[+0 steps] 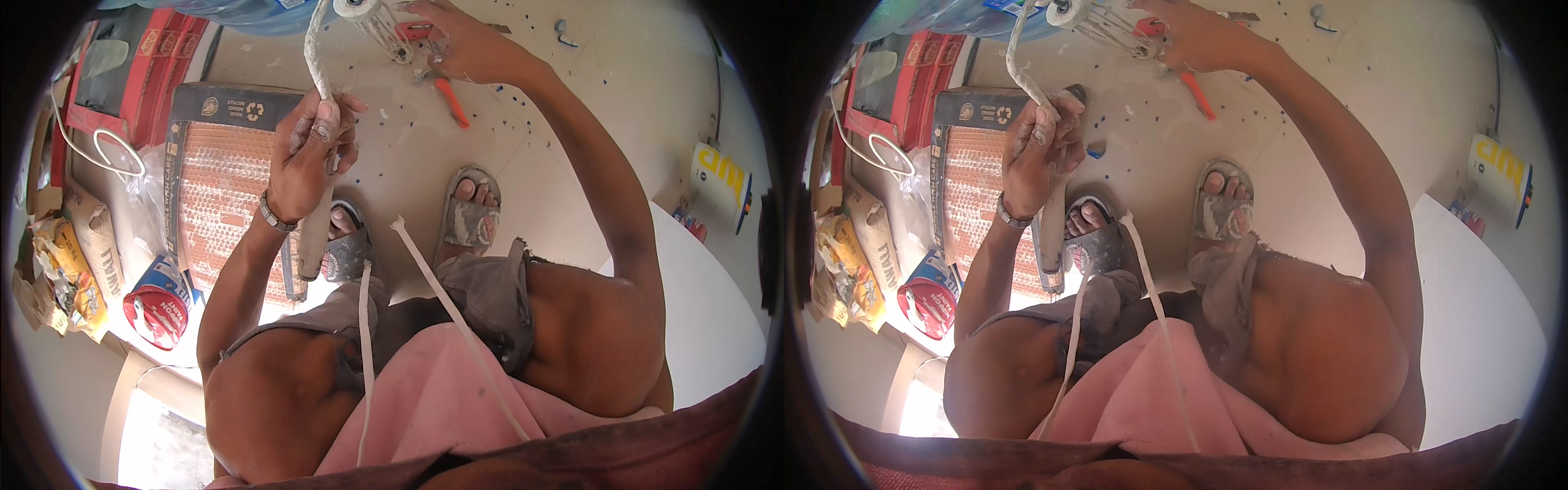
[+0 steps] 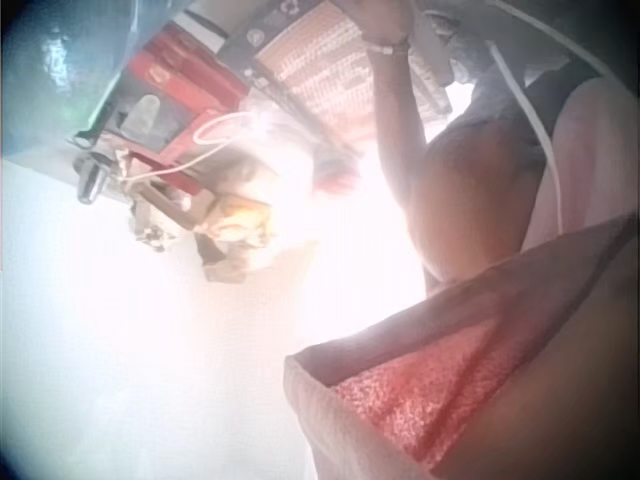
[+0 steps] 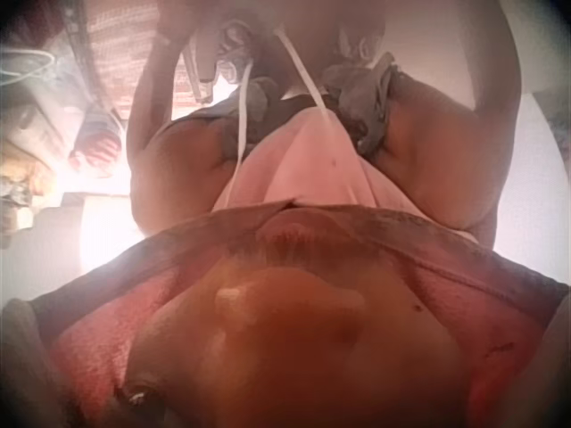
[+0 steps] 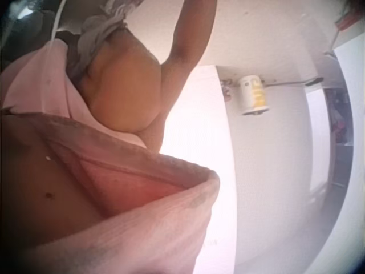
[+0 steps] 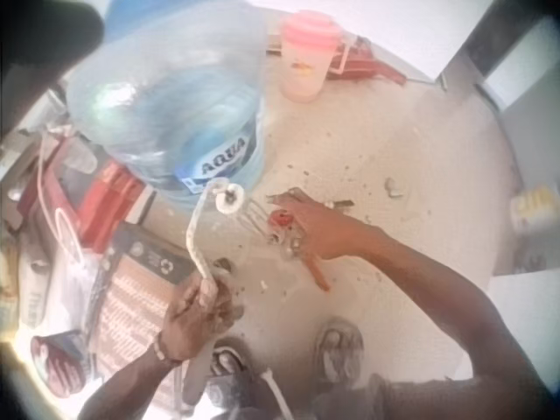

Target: The person repairs a damaged electrical cord by hand, stripping the outer insulation, inserting a blue connector, and wrapping the cord with white tape. They use pliers and a utility knife to prepare the wires and secure the connection.

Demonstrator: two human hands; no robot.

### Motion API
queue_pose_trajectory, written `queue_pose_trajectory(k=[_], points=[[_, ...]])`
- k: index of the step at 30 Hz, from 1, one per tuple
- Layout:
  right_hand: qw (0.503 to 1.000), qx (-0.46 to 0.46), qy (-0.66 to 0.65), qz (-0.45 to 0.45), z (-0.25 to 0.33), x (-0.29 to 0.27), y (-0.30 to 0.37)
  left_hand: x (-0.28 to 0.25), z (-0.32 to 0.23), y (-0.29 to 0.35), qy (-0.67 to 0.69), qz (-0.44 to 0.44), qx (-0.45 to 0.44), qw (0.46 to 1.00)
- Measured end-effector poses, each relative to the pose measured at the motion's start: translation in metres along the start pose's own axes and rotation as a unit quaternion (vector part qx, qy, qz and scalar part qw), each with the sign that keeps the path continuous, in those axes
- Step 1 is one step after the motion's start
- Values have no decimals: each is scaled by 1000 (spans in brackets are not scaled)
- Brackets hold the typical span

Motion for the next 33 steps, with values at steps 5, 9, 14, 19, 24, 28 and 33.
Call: queue_pose_trajectory(k=[5, 9, 14, 19, 24, 28, 33], points=[[1000, 7, 26, 1, -13, 33, -9, 5, -9, 3, -114, -8, 5, 993], [998, 2, 16, -56, -51, 61, -11, 4, -14, 2, -186, -7, 3, 983], [991, -94, 48, -80, -77, 86, -12, -10, -3, -4, -176, -7, 36, 984], [967, -145, 120, -174, -75, 99, -16, -14, -6, -7, -178, -20, 16, 984], [965, -175, 165, -100, -118, 112, -36, -13, -8, -9, -245, 2, 56, 968], [990, -100, 83, -48, -90, 102, -37, -18, -4, -2, -266, -40, 24, 963], [993, -83, 68, -52, -87, 97, -34, -18, 2, -2, -206, -39, 29, 977]])
Point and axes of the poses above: each hand's wrist, its own y-axis away from the middle knuckle, its own x-axis out of the palm, z = x × y, the point moved 2 cm from there along -y, towards the middle knuckle, and after that the axes turned 9 degrees about -x, right-handed, at the moved point
